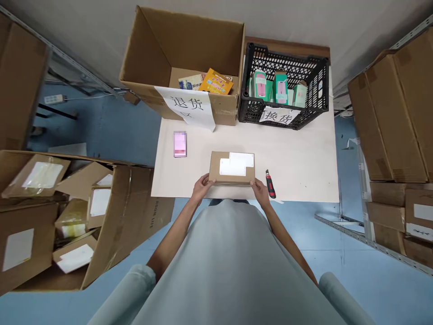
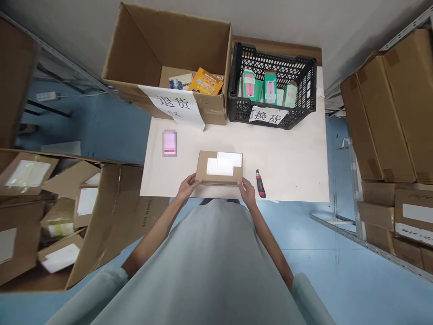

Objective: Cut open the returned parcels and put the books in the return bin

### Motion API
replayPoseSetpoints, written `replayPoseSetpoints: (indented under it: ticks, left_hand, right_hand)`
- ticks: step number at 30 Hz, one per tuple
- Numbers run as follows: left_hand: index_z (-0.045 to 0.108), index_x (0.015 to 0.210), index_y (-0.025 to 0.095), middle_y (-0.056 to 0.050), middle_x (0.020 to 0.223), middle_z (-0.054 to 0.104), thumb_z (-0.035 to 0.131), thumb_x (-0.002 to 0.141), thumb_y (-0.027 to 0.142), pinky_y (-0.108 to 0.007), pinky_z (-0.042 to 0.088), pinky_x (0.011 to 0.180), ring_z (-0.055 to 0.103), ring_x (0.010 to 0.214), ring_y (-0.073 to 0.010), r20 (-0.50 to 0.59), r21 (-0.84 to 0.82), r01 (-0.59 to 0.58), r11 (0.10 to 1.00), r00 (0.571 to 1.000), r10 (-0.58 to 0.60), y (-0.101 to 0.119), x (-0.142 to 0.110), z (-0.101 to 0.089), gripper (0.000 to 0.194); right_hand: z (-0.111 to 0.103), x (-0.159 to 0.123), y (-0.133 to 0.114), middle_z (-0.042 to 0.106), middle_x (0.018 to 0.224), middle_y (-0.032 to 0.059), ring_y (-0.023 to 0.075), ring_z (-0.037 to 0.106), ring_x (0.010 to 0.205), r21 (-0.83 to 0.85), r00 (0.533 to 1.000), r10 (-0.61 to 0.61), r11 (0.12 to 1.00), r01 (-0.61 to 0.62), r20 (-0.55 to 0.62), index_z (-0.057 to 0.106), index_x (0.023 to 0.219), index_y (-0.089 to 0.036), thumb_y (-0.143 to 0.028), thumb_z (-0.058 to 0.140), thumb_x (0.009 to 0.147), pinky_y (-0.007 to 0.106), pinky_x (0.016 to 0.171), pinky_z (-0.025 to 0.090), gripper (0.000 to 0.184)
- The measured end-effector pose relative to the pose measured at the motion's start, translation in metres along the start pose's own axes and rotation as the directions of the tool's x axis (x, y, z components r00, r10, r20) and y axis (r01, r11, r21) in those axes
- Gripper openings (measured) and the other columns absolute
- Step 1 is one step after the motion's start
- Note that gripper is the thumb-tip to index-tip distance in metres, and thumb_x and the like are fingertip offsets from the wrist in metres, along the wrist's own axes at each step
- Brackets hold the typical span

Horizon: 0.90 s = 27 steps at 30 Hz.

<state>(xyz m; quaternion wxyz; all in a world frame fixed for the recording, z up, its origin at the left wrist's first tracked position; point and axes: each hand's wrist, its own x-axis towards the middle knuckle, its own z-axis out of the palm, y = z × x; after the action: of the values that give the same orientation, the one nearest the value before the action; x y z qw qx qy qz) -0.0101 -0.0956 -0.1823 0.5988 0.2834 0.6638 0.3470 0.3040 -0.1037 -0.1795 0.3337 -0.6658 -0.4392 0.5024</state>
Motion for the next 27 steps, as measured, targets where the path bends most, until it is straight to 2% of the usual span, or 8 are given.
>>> replayPoseSetpoints:
  ticks: [3,6,12,17,19,21,23,27]
  left_hand:
    - [0.073,0.142,0.019,-0.021,0.157,0.072,0.094,0.08,0.067,-0.056,0.048,0.134,0.064,0.154,-0.0385,-0.06,0.001,-0.128,0.992,0.99,0.127,0.013,-0.005,0.005,0.082]
    - [0.078,0.135,0.019,-0.019,0.148,0.078,0.09,0.082,0.072,-0.058,0.053,0.129,0.072,0.142,-0.038,-0.103,0.045,-0.221,0.974,0.969,0.224,0.024,-0.009,0.013,0.076]
    - [0.084,0.119,0.019,-0.018,0.126,0.086,0.091,0.076,0.074,-0.059,0.063,0.114,0.08,0.123,-0.0402,-0.189,0.134,-0.16,0.978,0.965,0.184,0.018,-0.001,0.036,0.07]
    - [0.084,0.116,0.017,-0.019,0.124,0.085,0.091,0.074,0.073,-0.056,0.064,0.111,0.08,0.118,-0.039,-0.237,0.137,-0.128,0.982,0.959,0.158,0.007,0.008,0.042,0.07]
    - [0.083,0.119,0.017,-0.019,0.131,0.084,0.091,0.075,0.07,-0.054,0.064,0.11,0.08,0.117,-0.0371,-0.245,0.149,-0.138,0.979,0.954,0.172,0.006,0.007,0.042,0.069]
    - [0.081,0.123,0.018,-0.018,0.137,0.081,0.09,0.079,0.066,-0.051,0.065,0.108,0.08,0.118,-0.035,-0.26,0.166,-0.156,0.974,0.945,0.196,0.007,0.004,0.044,0.066]
    - [0.08,0.127,0.019,-0.018,0.141,0.08,0.088,0.083,0.063,-0.049,0.065,0.107,0.08,0.119,-0.0332,-0.27,0.175,-0.172,0.969,0.939,0.215,0.01,0.0,0.046,0.063]
    - [0.078,0.131,0.019,-0.017,0.142,0.078,0.086,0.088,0.062,-0.048,0.064,0.11,0.078,0.122,-0.0316,-0.242,0.184,-0.197,0.963,0.941,0.239,0.014,-0.006,0.05,0.061]
  right_hand:
    - [-0.015,0.012,-0.016,0.079,0.141,0.0169,0.0372,0.072,0.137,-0.014,0.993,-0.102,0.995,0.101,-0.067,0.084,0.13,-0.022,-0.081,0.066,0.096,0.057,0.122,0.06,0.07]
    - [-0.03,0.027,-0.03,0.08,0.132,0.0158,0.0355,0.077,0.128,-0.024,0.987,-0.123,0.992,0.121,-0.102,0.085,0.131,-0.024,-0.078,0.068,0.097,0.056,0.118,0.063,0.066]
    - [-0.034,0.056,-0.026,0.083,0.124,0.0187,0.0367,0.081,0.117,-0.099,0.99,-0.098,0.991,0.088,-0.104,0.086,0.117,-0.019,-0.077,0.07,0.095,0.057,0.114,0.064,0.064]
    - [-0.053,0.072,0.002,0.082,0.126,0.0168,0.0324,0.077,0.121,-0.186,0.991,-0.133,0.974,0.127,-0.018,0.082,0.112,-0.02,-0.069,0.049,0.109,0.049,0.111,0.062,0.059]
    - [-0.068,0.072,0.018,0.078,0.133,0.0177,0.0327,0.075,0.123,-0.325,0.998,-0.044,0.945,0.025,-0.05,0.078,0.117,-0.02,-0.061,0.054,0.108,0.05,0.112,0.06,0.048]
    - [-0.08,0.067,0.035,0.073,0.137,0.0204,0.0367,0.072,0.125,-0.465,0.989,0.098,0.874,-0.14,-0.113,0.075,0.119,-0.02,-0.054,0.072,0.097,0.054,0.112,0.059,0.041]
    - [-0.086,0.06,0.051,0.071,0.135,0.0215,0.0407,0.07,0.126,-0.525,0.967,0.207,0.812,-0.256,-0.151,0.071,0.116,-0.021,-0.048,0.086,0.084,0.057,0.109,0.059,0.045]
    - [-0.086,0.047,0.07,0.071,0.128,0.0185,0.0398,0.069,0.126,-0.499,0.956,0.247,0.815,-0.295,-0.161,0.066,0.108,-0.023,-0.038,0.082,0.081,0.054,0.106,0.059,0.035]
